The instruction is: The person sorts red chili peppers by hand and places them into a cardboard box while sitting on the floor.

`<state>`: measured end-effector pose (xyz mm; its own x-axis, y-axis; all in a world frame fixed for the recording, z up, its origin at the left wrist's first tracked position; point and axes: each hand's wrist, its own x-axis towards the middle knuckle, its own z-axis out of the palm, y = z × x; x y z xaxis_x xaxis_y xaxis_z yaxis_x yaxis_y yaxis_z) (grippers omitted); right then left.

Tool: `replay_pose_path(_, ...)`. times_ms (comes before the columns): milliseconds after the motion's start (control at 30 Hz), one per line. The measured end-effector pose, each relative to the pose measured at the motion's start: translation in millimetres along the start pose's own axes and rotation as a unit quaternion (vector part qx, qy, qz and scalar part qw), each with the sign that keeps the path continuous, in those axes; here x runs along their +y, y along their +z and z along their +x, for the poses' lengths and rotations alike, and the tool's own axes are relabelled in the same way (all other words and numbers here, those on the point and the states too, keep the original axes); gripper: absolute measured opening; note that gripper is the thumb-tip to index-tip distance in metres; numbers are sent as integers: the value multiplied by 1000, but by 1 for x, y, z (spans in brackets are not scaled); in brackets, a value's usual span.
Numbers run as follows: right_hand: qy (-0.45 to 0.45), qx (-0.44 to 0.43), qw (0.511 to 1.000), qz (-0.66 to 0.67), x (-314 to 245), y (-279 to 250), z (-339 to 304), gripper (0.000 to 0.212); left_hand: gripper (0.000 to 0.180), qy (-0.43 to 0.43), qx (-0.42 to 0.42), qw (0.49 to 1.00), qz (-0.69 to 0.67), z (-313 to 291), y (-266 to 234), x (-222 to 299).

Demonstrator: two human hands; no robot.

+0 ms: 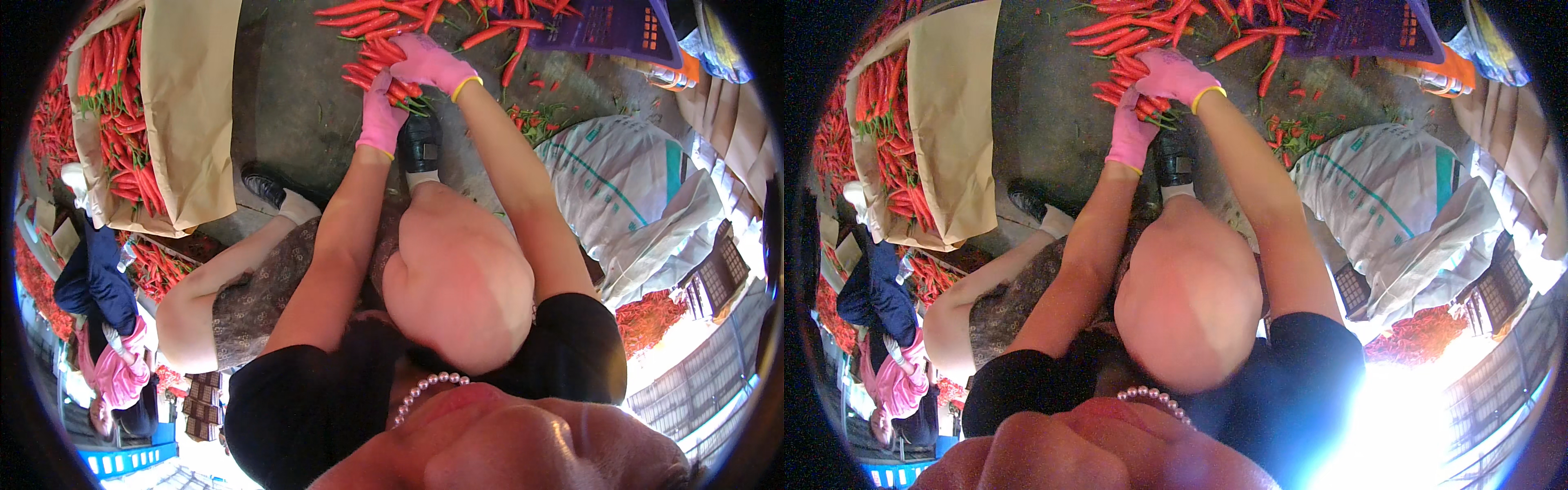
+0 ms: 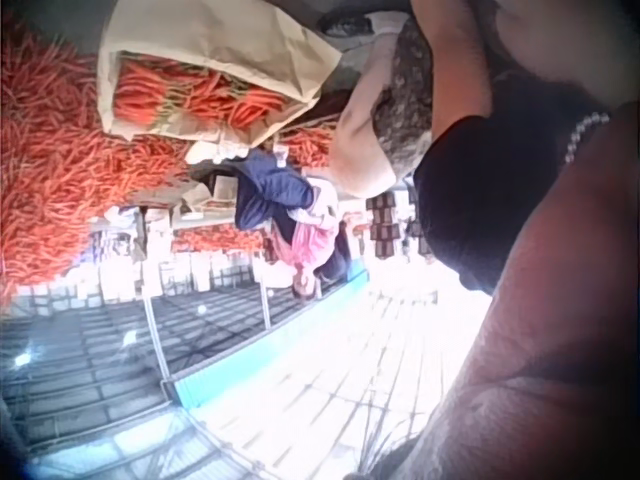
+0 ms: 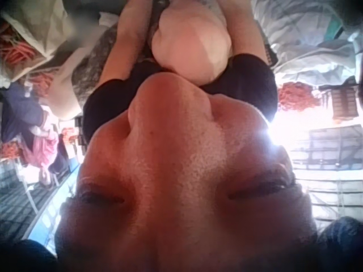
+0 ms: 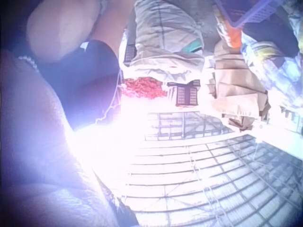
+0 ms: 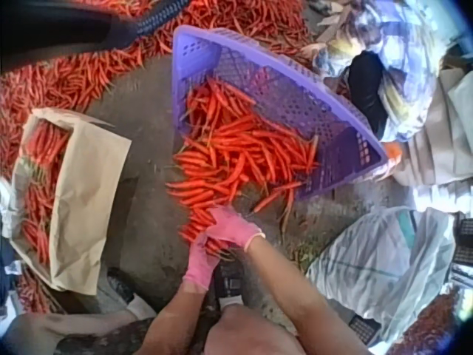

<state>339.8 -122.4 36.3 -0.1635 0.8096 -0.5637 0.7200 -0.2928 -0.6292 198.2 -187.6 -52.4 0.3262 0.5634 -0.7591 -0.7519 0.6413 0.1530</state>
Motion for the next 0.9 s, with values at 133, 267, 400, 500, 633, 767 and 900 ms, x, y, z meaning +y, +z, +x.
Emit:
replay_pose_path(133, 28, 165, 964, 206, 30, 43, -10, 62, 30, 42, 51, 993, 100, -20, 31, 16)
replay_pose_path(267, 60, 84, 791, 604, 37, 48, -32, 47, 43, 130, -77, 838, 524, -34, 74, 60)
replay_pose_path(400, 79, 136, 661, 734, 43, 47, -6, 41, 53, 110, -92, 670, 729, 16, 109, 78)
replay_pose_path(500, 56, 107, 684, 719, 49, 60, -19, 45, 54, 83, -86, 609, 784, 13, 118, 78)
replay_pose_path(633, -42, 133, 746, 651, 18, 52, -14, 57, 42, 97, -91, 867, 481, -19, 65, 68)
replay_pose_path(767, 0, 56, 982, 182, 6, 12, 50, 49, 33, 73, -41, 989, 121, -7, 48, 59)
replay_pose_path(900, 20, -50, 998, -32, -57, -18, 53, 62, 33, 79, -25, 996, -28, -6, 37, 53)
